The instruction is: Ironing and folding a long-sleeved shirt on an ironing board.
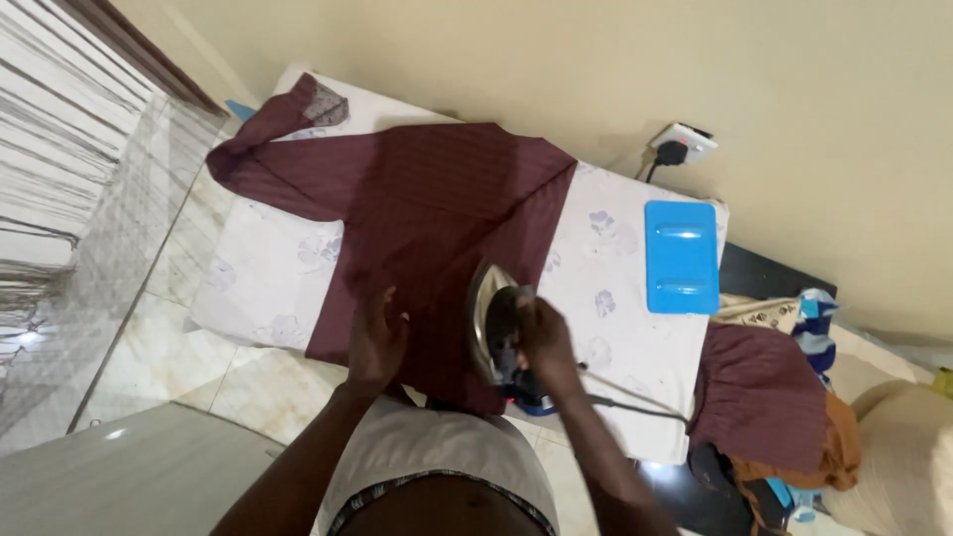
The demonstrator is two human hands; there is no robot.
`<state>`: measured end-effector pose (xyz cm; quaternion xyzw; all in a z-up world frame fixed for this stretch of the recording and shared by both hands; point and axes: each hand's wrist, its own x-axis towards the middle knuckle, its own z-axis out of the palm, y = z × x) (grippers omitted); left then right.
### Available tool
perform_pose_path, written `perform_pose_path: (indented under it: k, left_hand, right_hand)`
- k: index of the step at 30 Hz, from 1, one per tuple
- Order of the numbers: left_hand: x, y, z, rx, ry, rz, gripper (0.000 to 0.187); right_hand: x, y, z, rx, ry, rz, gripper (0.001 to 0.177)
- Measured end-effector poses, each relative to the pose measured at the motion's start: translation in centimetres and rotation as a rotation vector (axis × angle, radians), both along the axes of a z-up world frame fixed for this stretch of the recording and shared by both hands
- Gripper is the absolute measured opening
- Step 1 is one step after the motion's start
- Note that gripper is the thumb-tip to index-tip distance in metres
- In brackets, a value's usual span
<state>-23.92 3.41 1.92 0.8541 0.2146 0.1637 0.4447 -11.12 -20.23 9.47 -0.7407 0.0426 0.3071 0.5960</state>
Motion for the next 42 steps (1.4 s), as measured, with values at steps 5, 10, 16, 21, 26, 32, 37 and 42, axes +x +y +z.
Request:
perform_pose_path:
  k: [5, 10, 16, 21, 26, 32, 37, 42]
  left_hand:
    - [-0.7, 1.1, -0.1, 0.078, 0.023, 0.047, 0.048]
    - [-2.0, 1.8, -0.6, -0.037, -0.017, 0.093, 0.048]
    - [-2.7, 2.0, -1.8, 0.049, -0.017, 0.066, 0.043]
    - [-1.9, 4.0, -1.1, 0.114, -0.112, 0.048, 0.041]
    - [-0.6, 7.0, -1.0, 0.101, -0.014, 0.034, 0.044]
    - [1.4, 8.1, -1.3, 0.124, -0.042, -0.066, 0.042]
    - [3.9, 8.0, 0.6, 0.096, -0.014, -0.177, 0.04]
    - [5.4, 7.9, 0.7, 0.045, -0.013, -0.215, 0.04]
  right_hand:
    - [-2.0, 3.7, -2.9, -0.251, -0.348, 0.111, 0.043]
    - [-0.6, 6.0, -0.1, -0.286, -0.362, 0.139, 0.043]
    - [0.6, 6.5, -0.4, -0.173, 0.04, 0.175, 0.049]
    - [-2.2, 5.9, -0.1, -0.285, 0.097, 0.211, 0.058]
    - [-3.9, 6.4, -0.9, -0.323, -0.334, 0.248, 0.048]
    - [-2.3, 9.0, 0.6, -0.47, -0.218, 0.227, 0.042]
    - [-4.1, 8.1, 1.6, -0.418, -0.179, 0.22, 0.044]
    - [-7.3, 6.6, 1.4, -0.403, -0.157, 0.231, 0.049]
